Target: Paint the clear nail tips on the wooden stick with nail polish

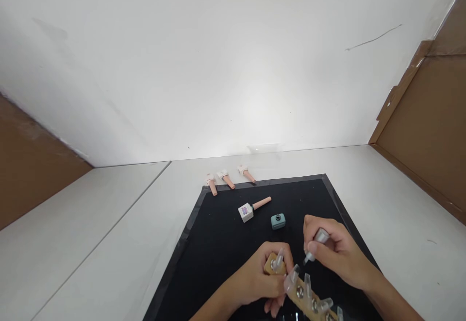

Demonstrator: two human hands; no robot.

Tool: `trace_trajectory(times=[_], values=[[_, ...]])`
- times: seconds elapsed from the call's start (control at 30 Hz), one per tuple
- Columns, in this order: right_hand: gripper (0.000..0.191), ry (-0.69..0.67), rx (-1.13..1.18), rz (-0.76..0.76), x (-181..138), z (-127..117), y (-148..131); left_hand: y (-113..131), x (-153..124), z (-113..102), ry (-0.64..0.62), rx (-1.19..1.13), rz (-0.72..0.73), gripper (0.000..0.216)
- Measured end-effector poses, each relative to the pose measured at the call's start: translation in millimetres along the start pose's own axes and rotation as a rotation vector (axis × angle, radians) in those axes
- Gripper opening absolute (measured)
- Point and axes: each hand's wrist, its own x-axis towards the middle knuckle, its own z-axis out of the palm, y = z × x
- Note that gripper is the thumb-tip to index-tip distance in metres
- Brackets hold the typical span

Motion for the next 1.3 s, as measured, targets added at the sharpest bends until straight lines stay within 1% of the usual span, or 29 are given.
trace_trajectory(times=[0.07,0.13,0.2,0.27,0.3,0.37,0.43,0.5,0.57,0.67,0.77,0.83,0.9,1.0,1.13,1.2,1.3], values=[[0.036,0.01,0.023,-0.044,-0.8,0.4,1.0,-0.6,-0.6,-0.5,-0.008,-0.012,0.005,0.035],[0.033,-0.04,0.059,-0.112,-1.1,1.6,1.8,-0.2,-0.7,-0.4,-0.002,-0.01,-0.002,0.034],[0.031,-0.094,0.065,-0.145,-0.8,2.8,1.8,0.4,-0.3,0.1,0.014,-0.004,-0.016,0.034],[0.032,-0.108,0.034,-0.123,-0.2,3.1,1.2,0.6,0.0,0.7,0.02,0.002,-0.026,0.036],[0.033,-0.094,0.014,-0.096,0.0,2.8,0.8,0.5,0.1,0.8,0.016,0.002,-0.022,0.037],[0.036,-0.039,-0.011,-0.044,0.2,1.7,0.2,0.4,-0.1,1.1,0.004,0.003,-0.01,0.037],[0.037,0.005,0.0,-0.038,0.0,0.7,0.4,0.7,-0.5,1.2,0.0,0.007,-0.002,0.038],[0.036,-0.011,0.044,-0.073,-0.4,0.8,1.4,1.3,-0.7,1.2,0.007,0.016,-0.019,0.038],[0.035,-0.062,0.079,-0.102,-0.6,2.1,2.4,1.7,-0.5,1.1,0.016,0.023,-0.037,0.038],[0.035,-0.099,0.073,-0.08,-0.3,4.0,2.4,1.0,0.0,0.6,0.008,0.015,-0.033,0.036],[0.032,-0.064,0.09,-0.02,0.5,3.8,0.6,-0.5,0.5,-0.1,-0.019,-0.014,-0.009,0.036],[0.032,-0.047,0.126,-0.02,0.7,3.2,-0.2,-1.1,0.6,-0.6,-0.027,-0.016,-0.002,0.036],[0.033,-0.065,0.147,-0.047,0.4,3.1,-0.5,-1.2,0.8,-1.0,-0.022,0.003,-0.012,0.033],[0.034,-0.096,0.096,-0.049,-0.4,3.8,-0.4,-1.1,1.4,-1.1,-0.013,0.009,-0.033,0.031],[0.034,-0.03,0.044,0.016,0.2,4.3,-1.0,-2.4,1.6,-0.7,-0.006,-0.018,-0.019,0.034],[0.035,-0.005,0.063,-0.004,1.3,4.3,-1.3,-2.6,1.3,-0.6,-0.015,-0.03,-0.009,0.035],[0.034,-0.034,0.064,-0.096,2.7,4.1,-1.7,-1.0,1.3,-0.5,-0.03,-0.045,-0.002,0.036]])
